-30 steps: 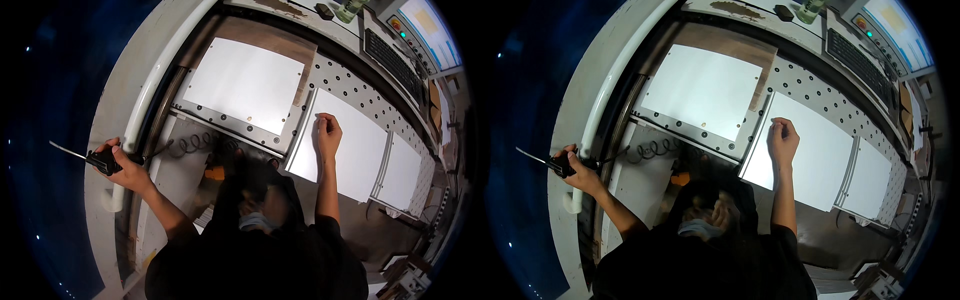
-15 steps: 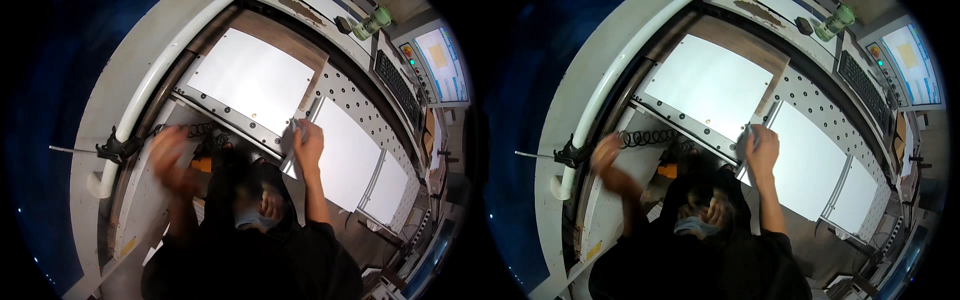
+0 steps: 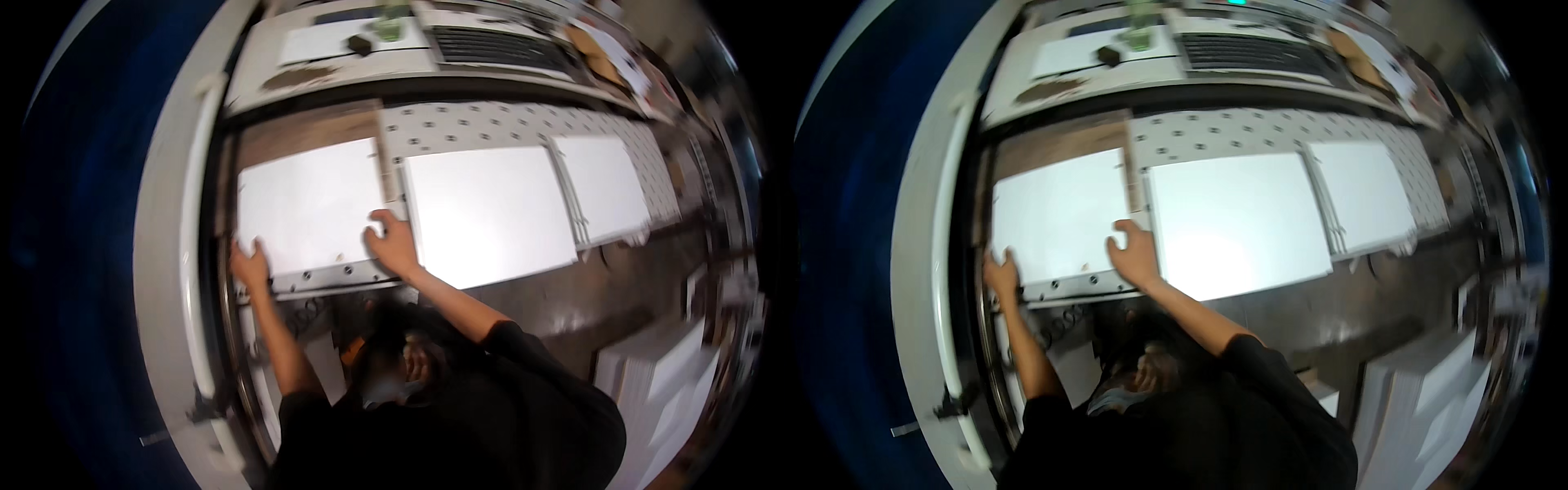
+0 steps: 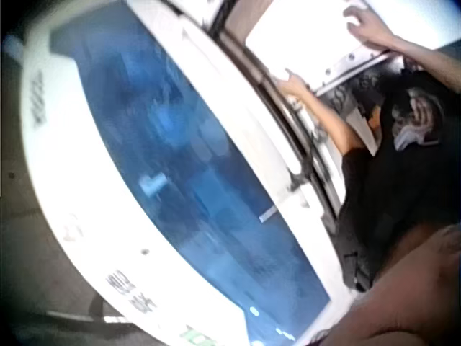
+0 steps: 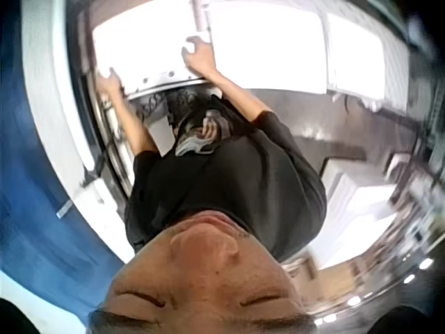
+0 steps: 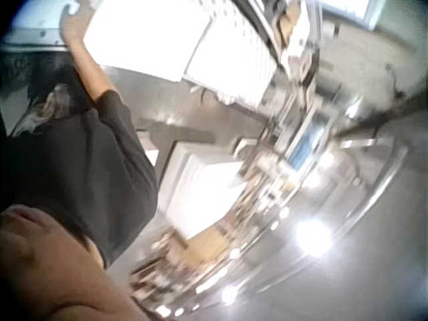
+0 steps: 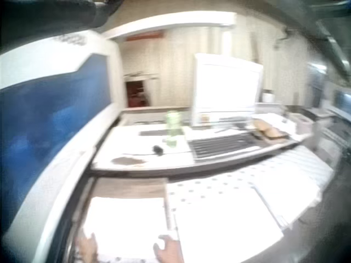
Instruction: The person places white rectangular panels onto a perforated machine bed, aligns them, and uses a handheld tool to press or secure them. The person repeatedly removes and replaces panels, adjusting their positions and using the tool on the edges and surfaces.
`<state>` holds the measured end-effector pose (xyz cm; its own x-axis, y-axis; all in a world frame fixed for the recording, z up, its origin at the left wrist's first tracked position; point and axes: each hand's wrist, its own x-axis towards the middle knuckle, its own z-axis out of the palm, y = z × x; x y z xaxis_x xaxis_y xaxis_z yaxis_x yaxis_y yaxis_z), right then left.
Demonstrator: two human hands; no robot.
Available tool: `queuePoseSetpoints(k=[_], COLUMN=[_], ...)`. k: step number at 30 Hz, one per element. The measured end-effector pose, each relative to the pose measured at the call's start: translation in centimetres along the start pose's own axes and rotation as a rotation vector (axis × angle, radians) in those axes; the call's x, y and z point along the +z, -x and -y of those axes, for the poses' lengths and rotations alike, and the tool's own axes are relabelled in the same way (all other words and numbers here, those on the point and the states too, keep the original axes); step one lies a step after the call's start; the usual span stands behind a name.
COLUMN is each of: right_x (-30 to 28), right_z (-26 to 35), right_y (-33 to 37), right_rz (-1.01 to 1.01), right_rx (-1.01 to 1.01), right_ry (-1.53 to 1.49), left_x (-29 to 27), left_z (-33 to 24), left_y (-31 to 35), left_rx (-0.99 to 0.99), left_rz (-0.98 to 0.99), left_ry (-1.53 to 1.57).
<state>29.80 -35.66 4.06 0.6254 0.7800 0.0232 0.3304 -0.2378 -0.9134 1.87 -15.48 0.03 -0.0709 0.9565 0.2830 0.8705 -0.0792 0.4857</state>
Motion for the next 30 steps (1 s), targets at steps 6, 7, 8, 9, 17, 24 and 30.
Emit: queuePoseSetpoints(k=[6,7,8,9,17,24,30], right_x=[-3.7,-4.4,-5.6,-6.7,-20.4,-35.6,-46.3], right_z=[3.4,4.4,5.6,5.9,-1.7,-9.4,-8.1], right_y=[0.5,1.1,1.9,2.3,5.0,4.8,3.4], right_rz=[0.067,0.067,0.065,0.026,-0.346,-0.577,-0.650], right_rx=[0.187,0.158,0.137,0.124,0.186,0.129,0.476], right_ry=[-0.398,-0.364,-0.324,-0.323,-0.403,-0.143,0.561], left_x=[-3.2,-3.4,-3.2,-2.8,-1.7,0.8,0.2], left_z=[1.2,1.5,1.9,2.2,-15.2,-28.2,-35.6], left_y=[-2.4,-2.0,-1.4,-1.2,9.3,19.3,25.3], left_rx=[-0.267,-0.275,-0.289,-0.303,-0.012,-0.016,0.667], left_rz=[0.173,0.164,0.164,0.163,0.415,0.766,0.787], left_ry=[0.333,0.381,0.428,0.473,0.669,0.895,0.451])
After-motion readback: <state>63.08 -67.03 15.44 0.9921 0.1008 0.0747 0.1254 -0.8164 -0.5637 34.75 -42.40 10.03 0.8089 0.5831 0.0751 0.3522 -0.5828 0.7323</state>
